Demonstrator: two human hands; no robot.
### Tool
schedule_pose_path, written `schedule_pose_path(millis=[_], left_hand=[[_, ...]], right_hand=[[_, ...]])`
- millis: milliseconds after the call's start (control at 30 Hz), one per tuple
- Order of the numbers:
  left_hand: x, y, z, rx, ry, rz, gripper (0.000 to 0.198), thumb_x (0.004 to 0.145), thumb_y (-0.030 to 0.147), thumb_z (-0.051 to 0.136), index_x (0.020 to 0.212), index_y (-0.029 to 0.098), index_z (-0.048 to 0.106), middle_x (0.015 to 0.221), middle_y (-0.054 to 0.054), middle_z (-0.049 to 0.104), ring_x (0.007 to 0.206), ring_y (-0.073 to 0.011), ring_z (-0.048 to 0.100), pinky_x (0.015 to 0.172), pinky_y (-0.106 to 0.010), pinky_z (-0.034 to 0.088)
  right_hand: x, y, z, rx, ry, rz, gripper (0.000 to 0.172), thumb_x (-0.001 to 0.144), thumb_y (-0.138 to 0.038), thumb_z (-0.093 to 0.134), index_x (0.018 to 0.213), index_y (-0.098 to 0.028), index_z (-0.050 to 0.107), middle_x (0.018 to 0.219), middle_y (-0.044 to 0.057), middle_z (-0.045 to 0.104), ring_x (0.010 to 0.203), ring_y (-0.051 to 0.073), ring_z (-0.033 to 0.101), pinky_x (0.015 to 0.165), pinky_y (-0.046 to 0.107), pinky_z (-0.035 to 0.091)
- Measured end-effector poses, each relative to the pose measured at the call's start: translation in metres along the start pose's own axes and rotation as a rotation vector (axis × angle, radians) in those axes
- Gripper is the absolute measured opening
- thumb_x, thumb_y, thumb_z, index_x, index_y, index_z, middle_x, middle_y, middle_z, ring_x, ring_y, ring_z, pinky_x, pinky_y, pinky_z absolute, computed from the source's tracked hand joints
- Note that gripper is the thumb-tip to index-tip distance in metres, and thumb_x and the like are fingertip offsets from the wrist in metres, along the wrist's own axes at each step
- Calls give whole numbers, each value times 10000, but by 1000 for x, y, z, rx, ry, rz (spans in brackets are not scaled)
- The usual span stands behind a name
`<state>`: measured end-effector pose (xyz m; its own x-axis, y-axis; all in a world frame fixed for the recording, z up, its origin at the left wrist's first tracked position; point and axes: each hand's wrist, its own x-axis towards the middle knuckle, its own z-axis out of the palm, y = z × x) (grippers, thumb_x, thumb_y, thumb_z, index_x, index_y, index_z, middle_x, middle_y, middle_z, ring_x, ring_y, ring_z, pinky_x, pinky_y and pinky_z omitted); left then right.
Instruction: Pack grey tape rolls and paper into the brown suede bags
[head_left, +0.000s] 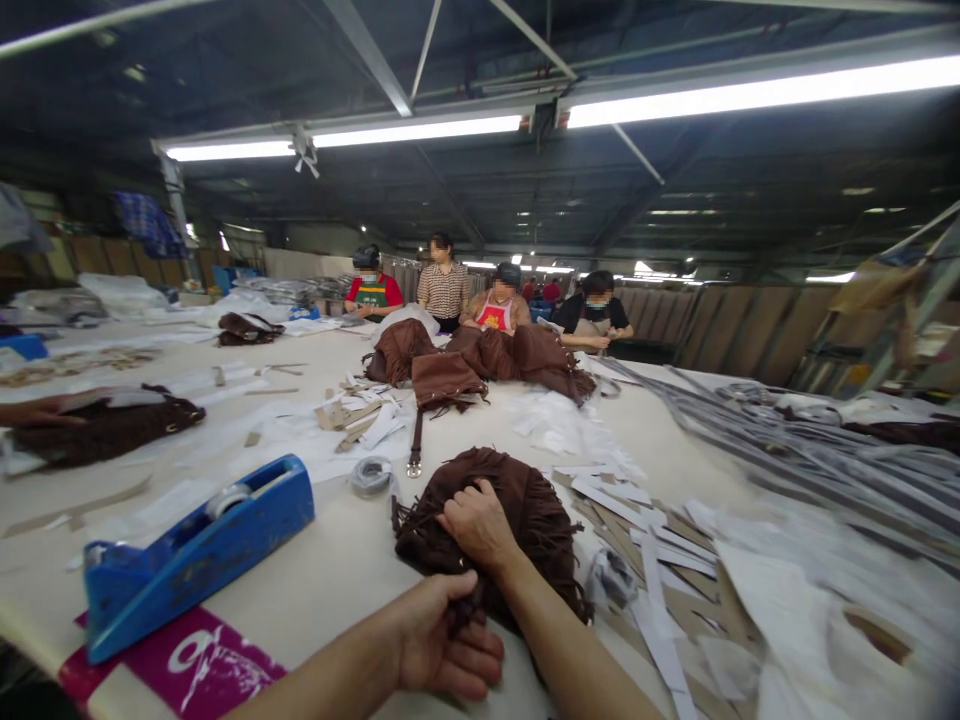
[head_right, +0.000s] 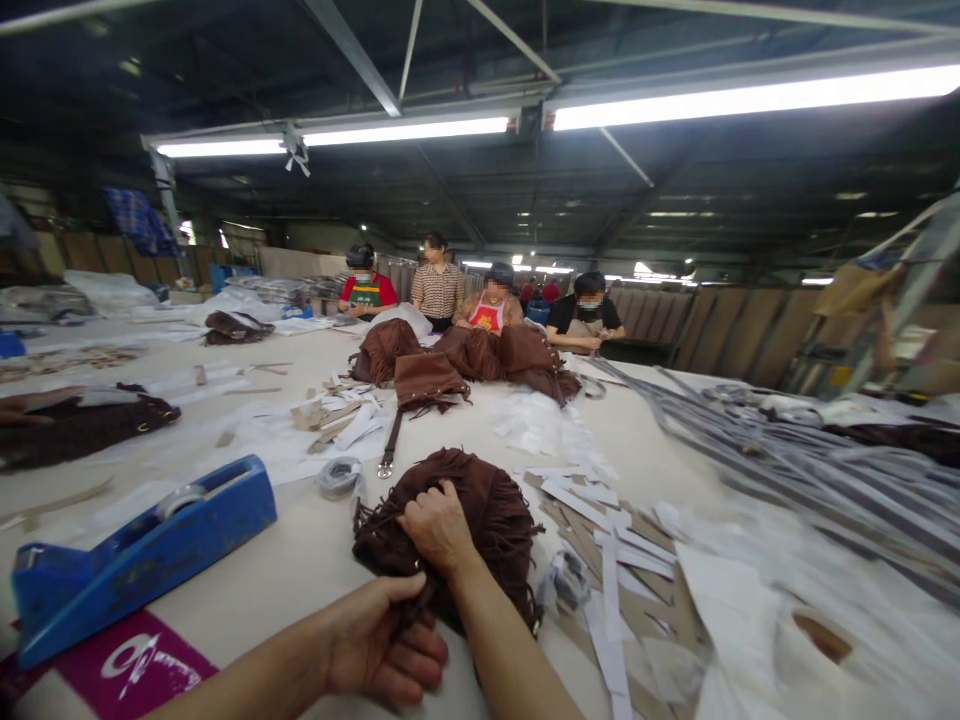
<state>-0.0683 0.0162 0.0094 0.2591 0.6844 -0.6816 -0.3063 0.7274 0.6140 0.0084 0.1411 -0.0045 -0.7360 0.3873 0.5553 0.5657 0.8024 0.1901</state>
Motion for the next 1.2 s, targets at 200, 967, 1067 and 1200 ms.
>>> schedule_pose_path(millis=[200, 967, 1067, 1200], left_hand=[[3, 2, 3, 23, 76, 25, 448, 917, 489, 409, 804, 88, 576, 640, -68, 625, 463, -158, 603, 468, -265, 502], [-17, -16, 2, 31, -53, 43, 233, 878, 277, 489, 856, 62, 576, 675, -93, 647, 551, -175, 655, 487, -260, 532], [-22, -23, 5, 92, -25, 109, 211, 895, 324, 511, 811, 131, 523, 604, -18, 599, 472, -122, 610, 455, -200, 494], [-29, -20, 4, 93, 2, 102, 236, 958, 233, 372, 786, 140, 505, 559, 20, 549, 418, -92, 574, 439, -172, 473]], right_hand=[[-1, 0, 1, 8, 30, 21, 207, 890, -309, 568, 731, -188, 622, 717, 30, 660, 739, 191, 566, 888, 400, 309], [-68, -1, -100, 447, -492, -203, 659, 774, -118, 457, 1408, -276, 377, 1499, 20, 368, 1388, 219, 285, 1126, 415, 245], [-81, -14, -97, 393, -547, -152, 704, 803, -166, 438, 1474, -229, 233, 1544, 52, 256, 1412, 243, 216, 1150, 472, 172], [-83, -25, -79, 290, -455, -113, 643, 861, -201, 400, 1478, -195, 218, 1534, 39, 280, 1409, 207, 229, 1160, 443, 169]])
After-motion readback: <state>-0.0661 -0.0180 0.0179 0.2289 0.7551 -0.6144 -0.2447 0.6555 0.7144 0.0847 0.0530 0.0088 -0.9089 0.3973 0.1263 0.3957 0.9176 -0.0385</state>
